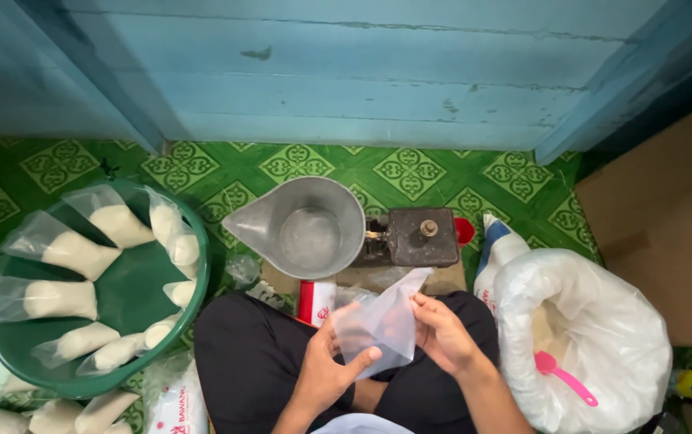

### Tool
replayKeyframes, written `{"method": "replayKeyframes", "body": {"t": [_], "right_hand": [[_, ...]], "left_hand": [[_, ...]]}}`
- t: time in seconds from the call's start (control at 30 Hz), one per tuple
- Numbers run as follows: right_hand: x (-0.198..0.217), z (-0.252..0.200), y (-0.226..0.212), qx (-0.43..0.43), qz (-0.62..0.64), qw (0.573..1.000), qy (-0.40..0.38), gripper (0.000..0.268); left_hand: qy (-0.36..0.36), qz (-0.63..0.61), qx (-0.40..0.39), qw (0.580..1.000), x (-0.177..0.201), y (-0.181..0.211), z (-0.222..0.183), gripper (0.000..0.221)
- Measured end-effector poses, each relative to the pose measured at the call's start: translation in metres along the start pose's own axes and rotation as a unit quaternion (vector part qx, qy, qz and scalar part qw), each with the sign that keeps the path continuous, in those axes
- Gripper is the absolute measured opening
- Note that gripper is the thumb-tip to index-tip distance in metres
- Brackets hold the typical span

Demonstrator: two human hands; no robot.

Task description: Scooping powder from a large sack into small plastic bags and placing them in a green bin.

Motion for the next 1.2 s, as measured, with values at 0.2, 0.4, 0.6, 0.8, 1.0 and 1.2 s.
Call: {"method": "replayKeyframes", "body": {"t": [0.2,0.4,0.6,0.8,1.0,1.2], "right_hand": [[-0.017,-0.001,0.013,0.002,0.078,0.997,0.006,0.030],[-0.029,-0.001,0.027,-0.061,0.071,0.990,0.102,0.040],[0.029,-0.011,0.053,0.019,0.062,0.939,0.337,0.044],[-0.042,-0.060,-0.031,0.281,-0.283,0.851,0.343,0.028],[-0.110,-0.043,-0.007,0.098,-0.421,0.881,0.191,0.038],[-0.111,-0.035,0.007,0.046,-0.403,0.901,0.156,0.020]], "left_hand": [[0.088,-0.153,0.027,0.984,0.026,-0.016,-0.010,0.018],[0.104,-0.152,0.063,0.981,0.043,-0.010,-0.020,0.028],[0.079,-0.126,0.027,0.988,0.051,-0.006,-0.018,0.023],[0.082,-0.046,0.037,0.995,0.050,-0.004,-0.014,0.009],[0.089,0.026,0.043,0.995,0.040,-0.019,-0.012,0.025],[0.043,0.030,0.060,0.997,0.039,-0.053,-0.014,0.028]]}}
Point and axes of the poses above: each hand's wrist, its own z-axis towards the middle knuckle, its own x-axis out of the back of the hand, y = z × x, the point moved 9 cm from there along z, towards the middle knuckle, and after that the axes turned 5 degrees about -z, right-handed, at the moved point
